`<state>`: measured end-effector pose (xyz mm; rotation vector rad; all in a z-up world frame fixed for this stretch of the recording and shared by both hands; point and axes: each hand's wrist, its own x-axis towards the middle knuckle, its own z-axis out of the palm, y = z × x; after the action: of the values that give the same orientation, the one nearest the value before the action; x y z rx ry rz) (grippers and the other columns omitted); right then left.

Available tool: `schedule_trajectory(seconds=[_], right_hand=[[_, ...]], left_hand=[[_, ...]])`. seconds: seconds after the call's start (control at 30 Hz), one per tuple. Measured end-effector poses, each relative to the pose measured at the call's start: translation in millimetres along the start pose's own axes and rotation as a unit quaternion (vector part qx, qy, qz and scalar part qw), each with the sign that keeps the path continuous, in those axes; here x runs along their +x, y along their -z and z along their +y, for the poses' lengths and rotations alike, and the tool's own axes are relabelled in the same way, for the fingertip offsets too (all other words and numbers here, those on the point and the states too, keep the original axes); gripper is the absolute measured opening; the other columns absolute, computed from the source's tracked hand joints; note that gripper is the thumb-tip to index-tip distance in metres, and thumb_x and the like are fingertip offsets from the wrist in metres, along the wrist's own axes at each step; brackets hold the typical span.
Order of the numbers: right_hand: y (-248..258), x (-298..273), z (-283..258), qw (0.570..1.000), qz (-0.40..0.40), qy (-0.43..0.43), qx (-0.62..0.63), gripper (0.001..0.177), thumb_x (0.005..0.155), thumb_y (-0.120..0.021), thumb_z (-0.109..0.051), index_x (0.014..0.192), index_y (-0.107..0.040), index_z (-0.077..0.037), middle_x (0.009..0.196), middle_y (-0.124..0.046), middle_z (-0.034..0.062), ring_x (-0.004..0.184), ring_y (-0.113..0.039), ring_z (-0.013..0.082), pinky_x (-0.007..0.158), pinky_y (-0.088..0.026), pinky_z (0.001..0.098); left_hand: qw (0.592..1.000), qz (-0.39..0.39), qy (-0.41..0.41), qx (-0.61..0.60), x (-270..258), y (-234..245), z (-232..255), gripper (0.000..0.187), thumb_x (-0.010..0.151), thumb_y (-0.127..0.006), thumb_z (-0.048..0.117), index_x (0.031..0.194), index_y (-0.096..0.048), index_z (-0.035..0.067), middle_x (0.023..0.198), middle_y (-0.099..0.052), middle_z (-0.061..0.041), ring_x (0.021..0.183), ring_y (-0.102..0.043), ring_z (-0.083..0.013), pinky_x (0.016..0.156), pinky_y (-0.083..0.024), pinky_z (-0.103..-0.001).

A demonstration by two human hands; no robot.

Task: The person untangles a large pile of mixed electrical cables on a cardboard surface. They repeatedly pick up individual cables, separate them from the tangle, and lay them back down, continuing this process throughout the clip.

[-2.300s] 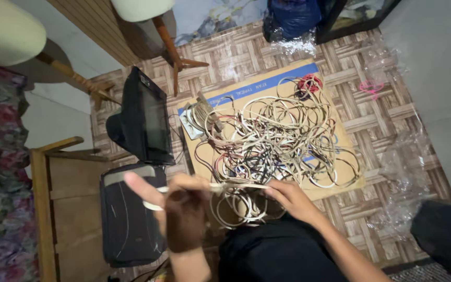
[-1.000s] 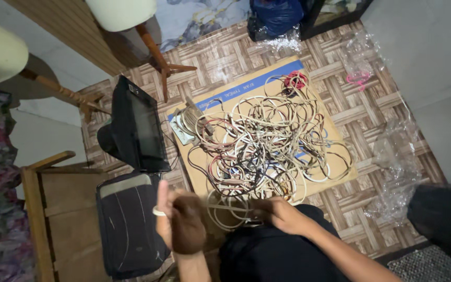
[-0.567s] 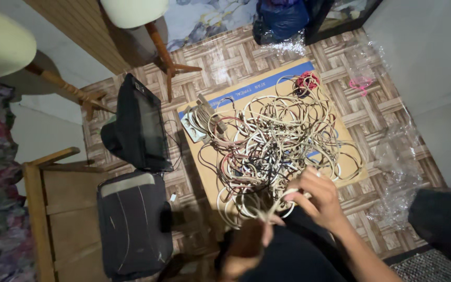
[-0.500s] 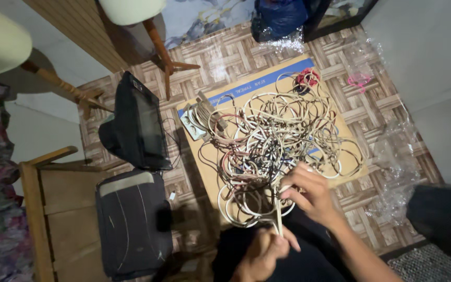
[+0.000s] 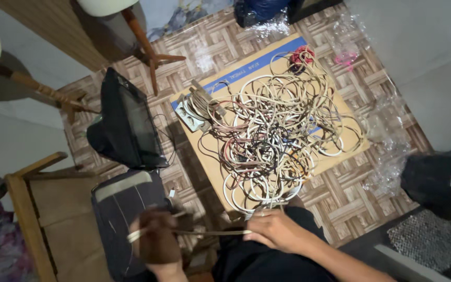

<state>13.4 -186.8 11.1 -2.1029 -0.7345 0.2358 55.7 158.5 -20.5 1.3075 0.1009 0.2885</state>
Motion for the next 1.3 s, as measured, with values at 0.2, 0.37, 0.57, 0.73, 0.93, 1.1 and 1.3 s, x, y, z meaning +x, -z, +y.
schedule_trajectory(seconds=[0.2, 0.37, 0.57, 0.73, 0.93, 1.1, 1.3], right_hand=[[49.6, -14.9, -6.6, 0.971, 0.209, -0.013, -0.119, 0.023, 0.093, -0.088, -0.023, 0.089, -0.071, -0.007, 0.085, -0.061, 0.0127, 0.088, -0.063, 0.0363, 0.086, -0.050, 0.0503], [59.8, -14.1, 53.4, 0.958, 0.237, -0.078, -0.138, 0.017, 0.098, -0.081, -0.021, 0.102, -0.072, -0.007, 0.099, -0.068, 0.0116, 0.100, -0.065, 0.0368, 0.091, -0.050, 0.0492], [3.4, -28.6, 77.4, 0.980, 0.116, -0.152, -0.047, 0.019, 0.111, -0.076, -0.022, 0.114, -0.071, -0.005, 0.108, -0.070, 0.0143, 0.108, -0.069, 0.0376, 0.098, -0.055, 0.0497], [13.7, -39.1, 83.9, 0.962, 0.241, -0.129, -0.022, 0.016, 0.108, -0.075, -0.018, 0.119, -0.071, -0.006, 0.125, -0.076, 0.0148, 0.122, -0.073, 0.0382, 0.104, -0.060, 0.0487], [112.9, -85.7, 165.0, 0.840, 0.441, -0.262, -0.177, 0.009, 0.102, -0.083, -0.008, 0.111, -0.081, -0.008, 0.126, -0.081, 0.0141, 0.111, -0.077, 0.0343, 0.094, -0.061, 0.0490], [151.0, -93.8, 269.0, 0.826, 0.411, -0.328, -0.203, 0.027, 0.103, -0.080, -0.011, 0.129, -0.073, -0.007, 0.125, -0.073, 0.0200, 0.112, -0.074, 0.0419, 0.097, -0.060, 0.0536], [115.5, -66.7, 366.6, 0.906, 0.266, -0.254, -0.211, 0.070, 0.102, -0.083, -0.042, 0.158, -0.064, -0.004, 0.155, -0.063, 0.0336, 0.130, -0.069, 0.0549, 0.109, -0.058, 0.0607]], left_hand=[[0.954, -0.169, 0.196, 0.150, -70.9, -35.4, -97.6, 0.047, 0.118, -0.070, 0.039, 0.127, -0.073, -0.007, 0.101, -0.077, -0.011, 0.088, -0.070, -0.0195, 0.079, -0.059, -0.036], [0.949, -0.211, 0.204, 0.112, -74.2, -56.3, -106.8, 0.046, 0.118, -0.070, 0.039, 0.122, -0.074, -0.007, 0.101, -0.078, -0.010, 0.088, -0.072, -0.0192, 0.081, -0.059, -0.036], [0.968, -0.153, 0.184, 0.077, -38.5, -42.3, -81.0, 0.046, 0.118, -0.070, 0.040, 0.116, -0.075, -0.006, 0.099, -0.079, -0.008, 0.089, -0.073, -0.0188, 0.083, -0.059, -0.036], [0.986, -0.065, 0.151, -0.005, 6.1, -36.0, -62.2, 0.047, 0.118, -0.070, 0.040, 0.111, -0.076, -0.006, 0.099, -0.081, -0.006, 0.090, -0.074, -0.0184, 0.085, -0.059, -0.036], [0.977, 0.000, 0.213, -0.014, 7.1, -20.5, -82.5, 0.042, 0.115, -0.071, 0.041, 0.109, -0.077, -0.001, 0.095, -0.078, -0.007, 0.085, -0.071, -0.0200, 0.080, -0.058, -0.036], [0.910, 0.026, 0.364, -0.197, -9.4, -50.8, -119.4, 0.041, 0.118, -0.072, 0.042, 0.113, -0.077, 0.002, 0.080, -0.069, -0.005, 0.063, -0.061, -0.0194, 0.052, -0.046, -0.039], [0.953, 0.104, 0.258, -0.119, -30.6, -131.6, -151.4, 0.034, 0.118, -0.071, 0.021, 0.141, -0.078, -0.003, 0.092, -0.073, -0.005, 0.069, -0.053, -0.0090, 0.065, -0.044, -0.029]])
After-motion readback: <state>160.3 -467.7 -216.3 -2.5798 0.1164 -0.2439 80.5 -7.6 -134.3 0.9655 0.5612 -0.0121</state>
